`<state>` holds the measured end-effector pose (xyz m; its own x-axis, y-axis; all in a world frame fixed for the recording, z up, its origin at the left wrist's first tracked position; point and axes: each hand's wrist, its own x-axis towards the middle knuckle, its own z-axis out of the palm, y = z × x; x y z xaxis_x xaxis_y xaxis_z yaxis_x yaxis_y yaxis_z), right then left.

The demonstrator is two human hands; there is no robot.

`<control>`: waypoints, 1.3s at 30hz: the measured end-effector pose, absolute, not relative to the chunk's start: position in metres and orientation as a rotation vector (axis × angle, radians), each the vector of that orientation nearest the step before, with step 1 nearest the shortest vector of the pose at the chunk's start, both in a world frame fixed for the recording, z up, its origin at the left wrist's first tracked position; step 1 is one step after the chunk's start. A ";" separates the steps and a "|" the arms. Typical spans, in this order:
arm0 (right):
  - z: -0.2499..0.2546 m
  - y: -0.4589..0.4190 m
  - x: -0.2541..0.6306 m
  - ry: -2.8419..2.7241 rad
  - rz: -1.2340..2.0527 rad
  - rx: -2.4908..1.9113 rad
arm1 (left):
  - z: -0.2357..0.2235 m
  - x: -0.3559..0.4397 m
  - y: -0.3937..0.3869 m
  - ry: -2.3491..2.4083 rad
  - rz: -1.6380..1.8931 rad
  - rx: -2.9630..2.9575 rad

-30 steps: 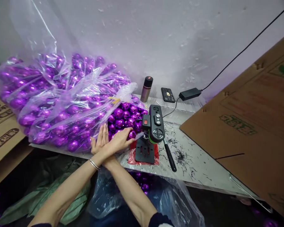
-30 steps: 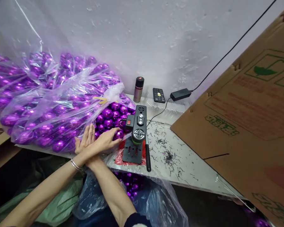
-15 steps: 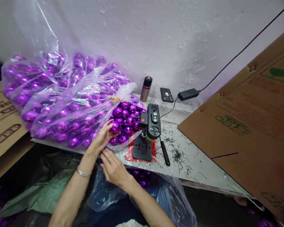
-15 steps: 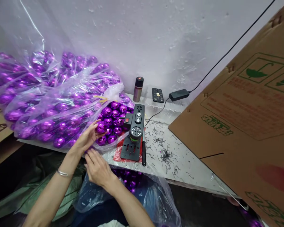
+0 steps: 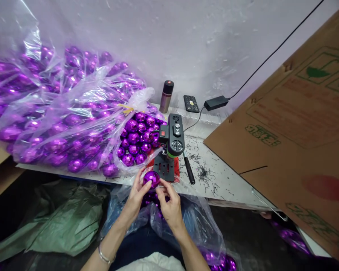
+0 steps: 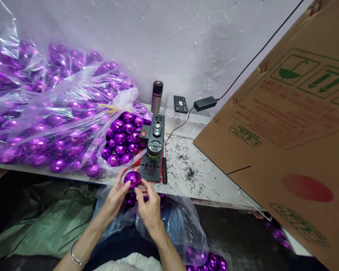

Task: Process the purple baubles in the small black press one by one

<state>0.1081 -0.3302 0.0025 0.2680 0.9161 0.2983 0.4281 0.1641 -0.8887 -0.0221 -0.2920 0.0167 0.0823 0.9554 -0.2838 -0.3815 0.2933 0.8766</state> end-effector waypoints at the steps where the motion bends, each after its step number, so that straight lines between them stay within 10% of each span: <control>1: -0.001 -0.332 0.110 -1.343 0.529 -1.456 | 0.014 -0.019 -0.293 1.015 1.114 0.732; 39: -0.034 -0.368 0.159 -1.593 0.263 -1.523 | -0.057 0.020 -0.220 1.415 1.165 1.858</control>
<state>0.1587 -0.3682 -0.0338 0.1511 0.8843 0.4417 0.6956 0.2224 -0.6831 0.0201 -0.2198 -0.0573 0.0811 0.9450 0.3169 0.4923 -0.3144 0.8117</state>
